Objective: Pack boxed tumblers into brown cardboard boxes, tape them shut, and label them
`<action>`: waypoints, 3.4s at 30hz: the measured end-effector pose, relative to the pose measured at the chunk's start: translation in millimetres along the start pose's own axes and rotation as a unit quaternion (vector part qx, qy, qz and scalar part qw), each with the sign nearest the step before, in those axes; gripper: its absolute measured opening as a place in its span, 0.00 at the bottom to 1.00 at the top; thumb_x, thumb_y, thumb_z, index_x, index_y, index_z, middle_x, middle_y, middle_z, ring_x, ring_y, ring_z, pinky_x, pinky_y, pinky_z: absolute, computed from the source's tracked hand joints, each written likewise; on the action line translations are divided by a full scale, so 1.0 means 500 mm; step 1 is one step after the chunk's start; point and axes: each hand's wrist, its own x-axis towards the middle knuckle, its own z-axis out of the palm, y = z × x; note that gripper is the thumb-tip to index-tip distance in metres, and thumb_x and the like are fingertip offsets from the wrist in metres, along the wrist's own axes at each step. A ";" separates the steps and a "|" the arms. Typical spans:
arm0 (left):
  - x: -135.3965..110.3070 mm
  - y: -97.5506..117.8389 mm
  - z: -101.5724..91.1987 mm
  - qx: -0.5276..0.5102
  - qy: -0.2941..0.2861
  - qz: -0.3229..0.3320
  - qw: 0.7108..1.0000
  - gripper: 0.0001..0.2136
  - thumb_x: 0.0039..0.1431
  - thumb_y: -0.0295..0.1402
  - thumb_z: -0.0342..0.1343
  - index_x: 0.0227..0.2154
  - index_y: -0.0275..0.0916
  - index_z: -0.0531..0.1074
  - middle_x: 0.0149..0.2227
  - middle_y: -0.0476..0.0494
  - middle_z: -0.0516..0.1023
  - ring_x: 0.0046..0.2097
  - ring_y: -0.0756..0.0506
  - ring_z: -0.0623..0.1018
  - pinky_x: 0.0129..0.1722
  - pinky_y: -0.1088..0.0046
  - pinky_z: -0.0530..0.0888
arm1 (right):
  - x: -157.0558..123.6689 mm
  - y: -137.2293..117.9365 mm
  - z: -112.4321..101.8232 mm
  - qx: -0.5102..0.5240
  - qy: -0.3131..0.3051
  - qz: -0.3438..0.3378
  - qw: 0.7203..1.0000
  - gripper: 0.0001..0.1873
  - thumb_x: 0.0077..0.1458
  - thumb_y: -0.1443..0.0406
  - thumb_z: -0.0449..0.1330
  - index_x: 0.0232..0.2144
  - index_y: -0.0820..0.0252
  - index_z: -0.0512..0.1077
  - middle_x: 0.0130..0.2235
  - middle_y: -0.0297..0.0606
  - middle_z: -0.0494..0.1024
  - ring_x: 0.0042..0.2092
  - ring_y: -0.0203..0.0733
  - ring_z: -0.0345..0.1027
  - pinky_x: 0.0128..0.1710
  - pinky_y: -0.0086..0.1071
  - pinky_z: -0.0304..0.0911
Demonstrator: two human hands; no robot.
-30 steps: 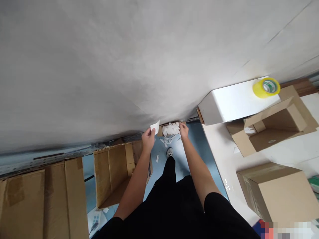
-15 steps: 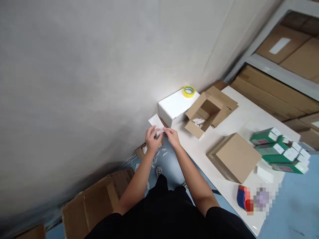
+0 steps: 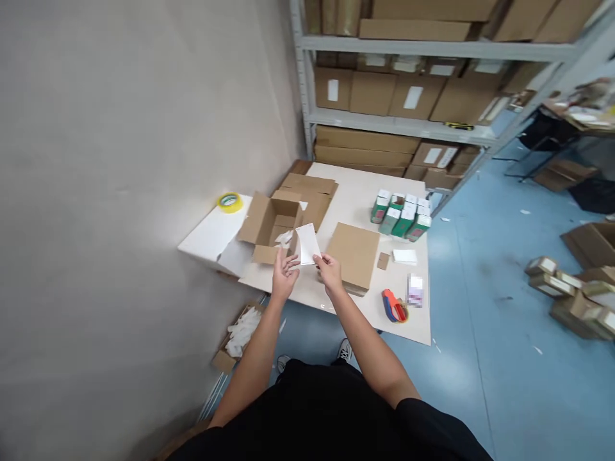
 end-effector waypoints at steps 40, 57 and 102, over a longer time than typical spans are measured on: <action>0.255 -0.209 0.393 0.370 -0.181 -0.187 0.892 0.23 0.60 0.32 0.62 0.58 0.41 0.70 0.45 0.41 0.85 0.51 0.38 0.82 0.48 0.65 0.74 | 0.289 0.184 -0.264 -0.457 0.255 0.191 0.831 0.13 0.60 0.62 0.66 0.36 0.53 0.63 0.35 0.33 0.75 0.36 0.43 0.70 0.33 0.32 0.57; 0.290 -0.251 0.398 0.422 -0.389 0.056 0.817 0.28 0.68 0.35 0.52 0.70 0.46 0.64 0.76 0.39 0.54 0.77 0.32 0.48 0.74 0.47 0.49 | 0.273 0.164 -0.265 -0.523 0.200 0.213 0.801 0.11 0.64 0.57 0.64 0.38 0.55 0.68 0.41 0.44 0.80 0.44 0.50 0.75 0.42 0.36 0.62; 0.272 -0.178 0.043 -0.030 -0.238 -0.182 0.953 0.57 0.54 0.52 0.69 0.78 0.44 0.41 0.75 0.37 0.56 0.73 0.36 0.64 0.70 0.58 0.65 | 0.281 0.111 -0.157 -0.103 0.020 0.078 0.991 0.38 0.49 0.58 0.65 0.63 0.56 0.70 0.62 0.46 0.76 0.55 0.51 0.75 0.57 0.44 0.71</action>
